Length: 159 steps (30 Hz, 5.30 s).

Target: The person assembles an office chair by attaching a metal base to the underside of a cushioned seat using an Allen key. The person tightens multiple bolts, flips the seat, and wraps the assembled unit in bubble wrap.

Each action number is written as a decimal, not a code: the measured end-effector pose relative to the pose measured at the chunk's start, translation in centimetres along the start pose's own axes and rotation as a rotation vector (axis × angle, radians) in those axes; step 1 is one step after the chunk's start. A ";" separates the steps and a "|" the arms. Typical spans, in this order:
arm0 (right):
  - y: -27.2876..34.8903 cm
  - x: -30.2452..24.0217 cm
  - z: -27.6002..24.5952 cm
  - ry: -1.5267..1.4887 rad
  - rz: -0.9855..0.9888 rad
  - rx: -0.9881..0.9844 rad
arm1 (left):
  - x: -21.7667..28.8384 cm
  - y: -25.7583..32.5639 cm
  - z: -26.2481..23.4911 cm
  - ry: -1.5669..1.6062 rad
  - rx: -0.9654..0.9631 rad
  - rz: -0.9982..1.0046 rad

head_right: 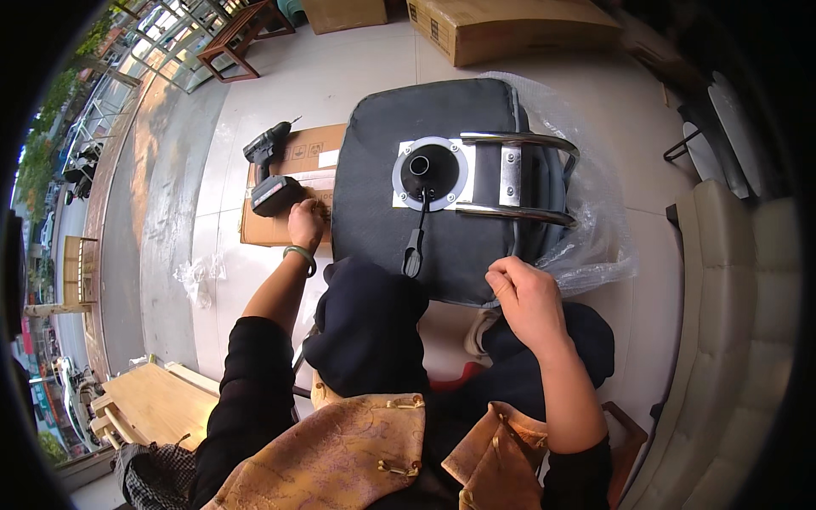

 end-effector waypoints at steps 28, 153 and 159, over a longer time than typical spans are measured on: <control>-3.1 14.4 -5.2 -1.152 0.825 0.700 | 21.7 9.8 -5.9 0.329 -1.011 -0.231; 38.2 42.3 -10.6 -0.165 1.064 0.914 | 54.2 51.5 5.9 0.352 -1.300 1.399; 47.3 42.6 -5.4 -0.209 1.253 1.031 | 48.9 54.8 10.0 0.228 -1.404 1.618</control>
Point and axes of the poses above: each hand's wrist, its own y-axis away from the middle knuckle, its own z-axis out of the palm, x = y × z, the point moved 2 cm from there along -y, towards the middle knuckle, and after that the axes turned 13 degrees about -z, right-handed, at the moved point
